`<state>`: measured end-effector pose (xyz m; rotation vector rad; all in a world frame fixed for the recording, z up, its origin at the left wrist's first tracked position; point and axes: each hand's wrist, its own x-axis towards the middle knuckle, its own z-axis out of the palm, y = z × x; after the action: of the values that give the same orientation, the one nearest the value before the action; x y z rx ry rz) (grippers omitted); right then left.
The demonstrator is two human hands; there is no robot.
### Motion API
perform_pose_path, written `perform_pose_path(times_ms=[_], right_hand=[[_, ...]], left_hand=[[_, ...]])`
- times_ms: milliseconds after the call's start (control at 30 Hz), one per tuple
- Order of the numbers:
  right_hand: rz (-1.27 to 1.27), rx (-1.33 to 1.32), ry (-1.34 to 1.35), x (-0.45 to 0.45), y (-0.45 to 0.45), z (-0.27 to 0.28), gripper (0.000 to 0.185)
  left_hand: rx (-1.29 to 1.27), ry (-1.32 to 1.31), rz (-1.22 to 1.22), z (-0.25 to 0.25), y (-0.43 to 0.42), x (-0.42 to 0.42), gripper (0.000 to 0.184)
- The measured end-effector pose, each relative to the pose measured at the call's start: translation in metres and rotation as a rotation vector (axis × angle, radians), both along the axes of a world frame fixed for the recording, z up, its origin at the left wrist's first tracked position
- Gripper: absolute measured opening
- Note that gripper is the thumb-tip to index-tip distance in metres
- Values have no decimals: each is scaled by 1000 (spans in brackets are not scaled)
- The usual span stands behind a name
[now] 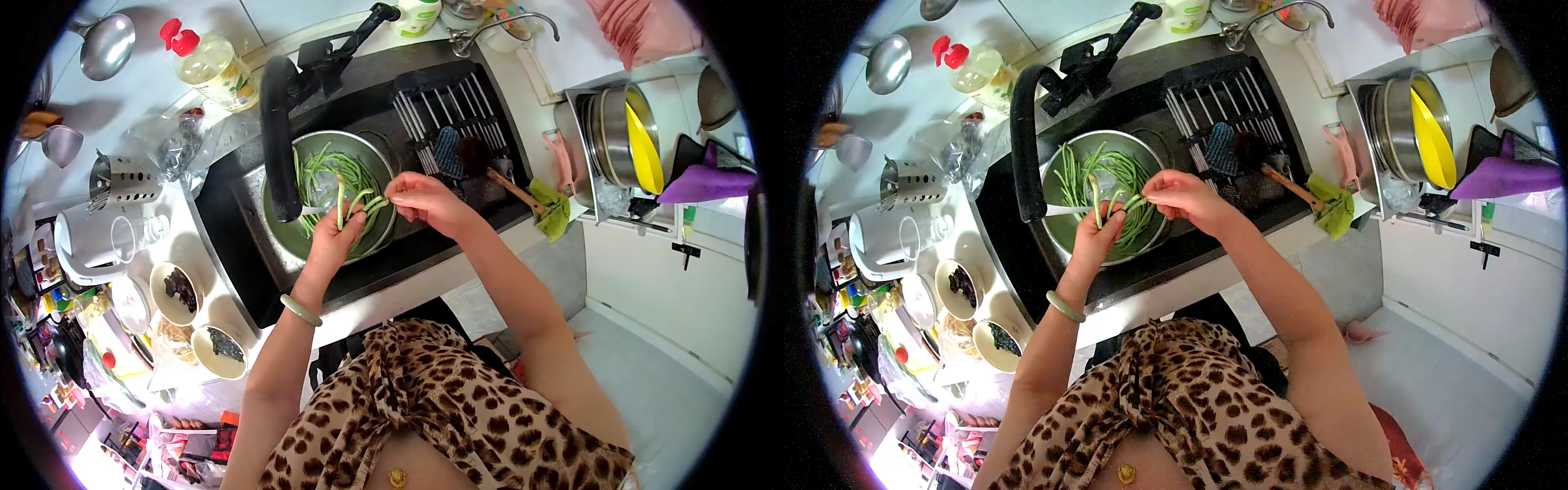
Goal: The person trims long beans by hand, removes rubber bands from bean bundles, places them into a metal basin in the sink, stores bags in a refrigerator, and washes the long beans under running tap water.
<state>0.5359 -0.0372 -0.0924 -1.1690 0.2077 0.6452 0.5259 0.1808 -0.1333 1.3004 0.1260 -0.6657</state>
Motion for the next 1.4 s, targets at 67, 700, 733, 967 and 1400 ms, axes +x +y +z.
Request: perform_pose_path(times_ms=[67, 700, 733, 967, 1400], right_hand=[[72, -252, -65, 4, 5, -1, 21], [-989, 478, 18, 1, -53, -41, 19], [-990, 478, 11, 5, -61, -29, 19], [-130, -98, 40, 7, -21, 19, 19], [-411, 687, -86, 13, -30, 8, 16]], left_hand=[[56, -22, -7, 2, 2, 0, 18], [130, -99, -106, -3, 9, 16, 18], [157, -41, -85, -4, 12, 15, 19], [286, -153, -233, -15, -1, 20, 21], [383, -384, -274, -7, 8, 13, 25]])
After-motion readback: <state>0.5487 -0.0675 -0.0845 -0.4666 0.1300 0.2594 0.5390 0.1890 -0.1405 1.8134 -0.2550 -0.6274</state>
